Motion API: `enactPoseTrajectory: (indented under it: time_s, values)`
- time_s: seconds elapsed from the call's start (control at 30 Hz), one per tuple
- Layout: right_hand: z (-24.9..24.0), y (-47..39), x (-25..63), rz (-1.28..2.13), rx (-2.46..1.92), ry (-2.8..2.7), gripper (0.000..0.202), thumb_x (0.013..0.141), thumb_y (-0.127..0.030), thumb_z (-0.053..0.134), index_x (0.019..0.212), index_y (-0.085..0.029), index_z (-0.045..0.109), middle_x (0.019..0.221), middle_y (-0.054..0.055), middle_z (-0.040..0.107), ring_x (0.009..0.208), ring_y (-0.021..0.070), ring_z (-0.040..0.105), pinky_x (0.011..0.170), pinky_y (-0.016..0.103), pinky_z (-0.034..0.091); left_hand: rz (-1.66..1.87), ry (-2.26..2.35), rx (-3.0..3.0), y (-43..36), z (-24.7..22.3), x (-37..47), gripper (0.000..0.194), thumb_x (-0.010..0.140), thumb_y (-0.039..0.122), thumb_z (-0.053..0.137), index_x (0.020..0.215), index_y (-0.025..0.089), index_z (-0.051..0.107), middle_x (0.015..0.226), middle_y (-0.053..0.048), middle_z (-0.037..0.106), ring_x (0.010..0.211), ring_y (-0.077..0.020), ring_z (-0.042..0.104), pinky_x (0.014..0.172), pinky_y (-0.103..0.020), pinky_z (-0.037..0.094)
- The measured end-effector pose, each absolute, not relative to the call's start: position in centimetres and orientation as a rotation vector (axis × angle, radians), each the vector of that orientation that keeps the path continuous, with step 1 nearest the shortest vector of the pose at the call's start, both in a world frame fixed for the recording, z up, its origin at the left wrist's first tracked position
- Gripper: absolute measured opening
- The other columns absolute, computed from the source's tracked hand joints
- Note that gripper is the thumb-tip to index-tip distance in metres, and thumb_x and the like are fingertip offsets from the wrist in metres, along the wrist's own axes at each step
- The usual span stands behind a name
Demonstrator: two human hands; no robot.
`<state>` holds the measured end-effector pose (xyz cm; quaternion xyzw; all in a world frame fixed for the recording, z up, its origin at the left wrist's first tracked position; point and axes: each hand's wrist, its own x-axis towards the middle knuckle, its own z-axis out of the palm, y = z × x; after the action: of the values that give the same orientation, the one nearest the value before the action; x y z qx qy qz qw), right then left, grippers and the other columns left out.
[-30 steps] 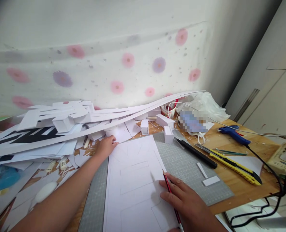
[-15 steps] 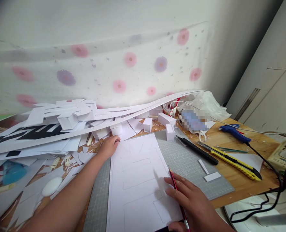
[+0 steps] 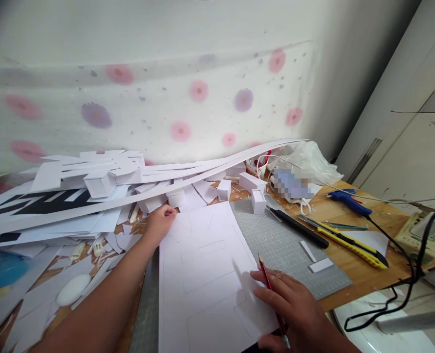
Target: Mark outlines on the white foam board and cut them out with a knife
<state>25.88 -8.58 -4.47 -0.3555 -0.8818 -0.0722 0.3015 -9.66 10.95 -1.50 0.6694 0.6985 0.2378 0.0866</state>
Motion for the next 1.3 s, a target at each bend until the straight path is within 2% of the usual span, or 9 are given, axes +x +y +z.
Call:
enactPoseTrajectory:
  time_s: [0.17,0.33,0.47,0.6,0.73,0.83,1.03,1.3]
  values:
    - [-4.1,-8.2,24.0,-0.142,-1.057,-2.271,0.045,0.077,-0.040,0.069,0.114,-0.020,0.054,0.120,0.016,0.066,0.104,0.0265,0.066,0.082,0.036,0.056,0.879,2.048,1.969,11.6,-1.0,-10.7,0.021,0.090,0.033,0.057,0.100,0.014,0.061,0.100,-0.006,0.064,0.092,-0.0190,0.061,0.083,-0.040,0.051]
    - [-3.9,-7.8,23.2,-0.047,-1.175,-2.282,0.040,0.078,-0.034,0.069,0.112,-0.017,0.056,0.120,0.019,0.065,0.106,0.0276,0.065,0.084,0.039,0.055,0.965,2.065,2.052,11.8,-0.9,-10.6,0.022,0.078,0.033,0.057,0.094,0.019,0.063,0.104,-0.008,0.063,0.106,-0.0280,0.055,0.098,-0.046,0.040]
    - [-3.9,-7.8,23.3,0.003,-1.180,-2.283,0.039,0.079,-0.035,0.069,0.111,-0.015,0.057,0.118,0.020,0.065,0.105,0.0284,0.065,0.084,0.041,0.056,0.917,1.982,2.186,11.6,-1.3,-9.9,0.026,0.074,0.035,0.050,0.090,0.020,0.065,0.107,-0.008,0.063,0.108,-0.0274,0.055,0.100,-0.041,0.038]
    - [-3.9,-7.9,23.6,0.063,-1.149,-2.288,0.041,0.080,-0.038,0.067,0.112,-0.015,0.057,0.117,0.020,0.065,0.104,0.0266,0.065,0.083,0.038,0.056,0.852,1.975,2.236,11.5,-1.6,-9.7,0.030,0.075,0.037,0.047,0.091,0.019,0.065,0.109,-0.009,0.063,0.108,-0.0286,0.055,0.100,-0.043,0.038]
    - [-3.6,-8.2,23.9,0.072,-1.086,-2.307,0.041,0.081,-0.037,0.065,0.116,-0.016,0.056,0.118,0.019,0.066,0.106,0.0248,0.065,0.085,0.035,0.055,0.770,1.969,2.255,11.4,-1.7,-9.9,0.022,0.080,0.031,0.051,0.093,0.020,0.064,0.108,-0.007,0.063,0.106,-0.0238,0.056,0.097,-0.040,0.040]
    - [-3.5,-8.5,24.0,0.066,-1.092,-2.304,0.040,0.082,-0.031,0.064,0.118,-0.016,0.055,0.119,0.017,0.065,0.107,0.0240,0.064,0.088,0.034,0.054,0.718,1.955,2.270,11.3,-1.7,-9.8,0.017,0.085,0.030,0.056,0.094,0.018,0.063,0.107,-0.006,0.063,0.105,-0.0219,0.056,0.094,-0.042,0.041]
    - [-3.9,-8.4,24.3,0.135,-1.160,-2.287,0.044,0.083,-0.031,0.062,0.123,-0.018,0.052,0.123,0.017,0.062,0.112,0.0247,0.061,0.092,0.036,0.052,0.647,1.964,2.297,11.2,-1.5,-9.4,0.019,0.088,0.034,0.059,0.095,0.016,0.063,0.108,-0.006,0.062,0.106,-0.0225,0.055,0.095,-0.045,0.042]
    - [-3.9,-8.1,24.2,0.114,-1.168,-2.267,0.045,0.084,-0.033,0.062,0.126,-0.019,0.052,0.121,0.014,0.064,0.109,0.0234,0.062,0.090,0.034,0.054,0.574,1.971,2.308,10.9,-1.3,-9.2,0.018,0.089,0.032,0.060,0.096,0.016,0.063,0.109,-0.006,0.062,0.106,-0.0221,0.056,0.095,-0.046,0.044]
